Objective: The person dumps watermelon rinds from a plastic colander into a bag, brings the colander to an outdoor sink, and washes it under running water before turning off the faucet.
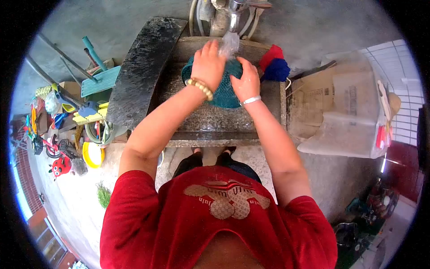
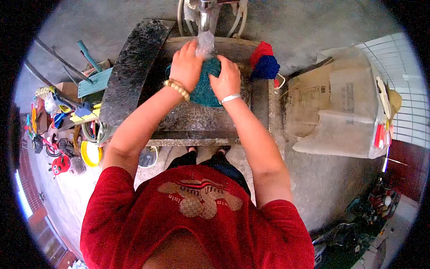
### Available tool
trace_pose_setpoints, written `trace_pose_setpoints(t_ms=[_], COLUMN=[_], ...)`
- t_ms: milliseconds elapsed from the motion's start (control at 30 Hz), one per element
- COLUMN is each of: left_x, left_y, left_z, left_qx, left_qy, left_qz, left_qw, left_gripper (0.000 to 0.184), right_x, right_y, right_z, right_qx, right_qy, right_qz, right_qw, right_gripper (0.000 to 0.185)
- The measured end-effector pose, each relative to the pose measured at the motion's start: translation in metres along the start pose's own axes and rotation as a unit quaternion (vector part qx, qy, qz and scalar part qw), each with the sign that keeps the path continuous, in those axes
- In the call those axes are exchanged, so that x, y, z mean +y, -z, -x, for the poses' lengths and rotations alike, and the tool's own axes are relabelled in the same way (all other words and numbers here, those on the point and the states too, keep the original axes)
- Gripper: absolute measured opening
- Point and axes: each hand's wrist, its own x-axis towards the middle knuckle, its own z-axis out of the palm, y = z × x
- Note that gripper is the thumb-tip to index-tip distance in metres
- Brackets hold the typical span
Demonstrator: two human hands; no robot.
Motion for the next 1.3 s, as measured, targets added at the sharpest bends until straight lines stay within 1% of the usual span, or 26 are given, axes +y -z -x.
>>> trace_pose_setpoints(t_ms=[67,100,167,233,267,300,367,467,500,567,600,633,700,733,767,800,833,867,933,967,1033,1067,1100,1167,1233,1300], left_x=[0.019,0.027,0.016,-0.013,-0.028,-0.043,-0.058,-0.057,-0.051,-0.041,-0.039,-0.037,-0.035,-0.056,-0.06,-0.059,-0.056,-0.054,-0.053,-0.049,-0.032,-0.022,-0.012,0.007,0.026,0.012], left_y=[0.022,0.009,0.011,0.005,-0.01,-0.016,-0.03,-0.074,-0.08,-0.091,-0.091,-0.081,-0.063,-0.142,-0.124,-0.093,-0.07,-0.065,-0.06,-0.057,-0.045,-0.037,-0.025,-0.001,-0.003,-0.004], left_z=[0.008,0.025,0.03,0.025,0.034,0.041,0.059,0.096,0.1,0.104,0.101,0.095,0.087,0.108,0.099,0.082,0.068,0.061,0.049,0.043,0.03,0.025,0.022,0.02,0.026,0.022], left_qx=[0.033,0.088,0.049,0.008,0.041,0.032,-0.066,-0.136,-0.137,-0.111,-0.17,-0.165,-0.21,-0.173,-0.13,-0.135,-0.14,-0.141,-0.066,-0.064,-0.045,-0.11,-0.109,0.01,0.052,0.078], left_qy=[-0.117,-0.146,-0.151,-0.075,0.006,0.049,0.187,0.333,0.332,0.464,0.502,0.504,0.458,0.403,0.322,0.312,0.303,0.303,0.136,0.135,-0.002,-0.005,-0.004,-0.151,-0.191,-0.195], left_qz=[0.235,0.18,0.229,0.268,0.26,0.291,0.385,0.438,0.439,0.591,0.616,0.617,0.479,0.39,0.303,0.297,0.29,0.291,0.247,0.247,0.174,0.127,0.126,0.148,0.159,0.176], left_qw=[0.964,0.969,0.96,0.96,0.965,0.955,0.901,0.824,0.823,0.65,0.583,0.581,0.718,0.81,0.888,0.892,0.897,0.896,0.957,0.957,0.984,0.986,0.986,0.977,0.967,0.962], left_gripper=[0.031,0.032,0.035,0.034,0.038,0.036,0.034,0.036,0.036,0.034,0.033,0.033,0.033,0.033,0.031,0.029,0.028,0.028,0.029,0.029,0.031,0.032,0.032,0.032,0.035,0.034], right_x=[0.0,0.004,0.014,0.004,0.009,0.014,0.019,0.017,0.009,0.014,0.022,0.029,0.039,0.04,0.043,0.052,0.049,0.041,0.027,0.021,0.015,0.014,0.012,0.008,0.007,0.009], right_y=[-0.003,-0.006,-0.017,-0.001,0.006,0.013,0.022,0.025,0.028,0.025,0.021,0.017,0.015,0.017,0.018,0.019,0.022,0.028,0.03,0.028,0.013,0.01,0.008,0.003,-0.003,0.001], right_z=[-0.005,-0.004,-0.001,0.004,0.006,0.007,0.005,0.001,0.003,0.014,0.019,0.024,0.032,0.034,0.037,0.039,0.037,0.032,0.027,0.024,0.021,0.02,0.017,0.014,0.015,0.017], right_qx=[-0.003,-0.003,0.044,0.063,0.068,0.072,0.115,0.136,0.119,0.11,0.129,0.146,0.123,0.091,0.059,0.039,0.039,0.004,-0.051,-0.067,-0.072,-0.041,-0.041,-0.024,-0.015,0.024], right_qy=[-0.06,-0.059,-0.073,-0.089,-0.073,-0.059,-0.064,-0.056,-0.061,-0.077,-0.083,-0.09,-0.082,-0.116,-0.15,-0.125,-0.124,-0.097,-0.049,-0.032,-0.041,-0.037,-0.035,-0.065,-0.074,-0.084], right_qz=[-0.016,-0.018,-0.071,-0.079,-0.073,-0.067,-0.135,-0.159,-0.142,-0.141,-0.165,-0.19,-0.199,-0.166,-0.131,-0.071,-0.069,-0.036,0.011,0.013,-0.004,-0.013,-0.014,0.008,-0.026,-0.068], right_qw=[0.998,0.998,0.994,0.991,0.992,0.993,0.982,0.976,0.981,0.981,0.974,0.967,0.969,0.975,0.978,0.989,0.989,0.995,0.997,0.997,0.997,0.998,0.998,0.998,0.997,0.994], right_gripper=[0.054,0.054,0.053,0.057,0.055,0.053,0.048,0.049,0.05,0.05,0.049,0.048,0.051,0.053,0.056,0.062,0.062,0.062,0.064,0.064,0.062,0.056,0.056,0.05,0.049,0.048])
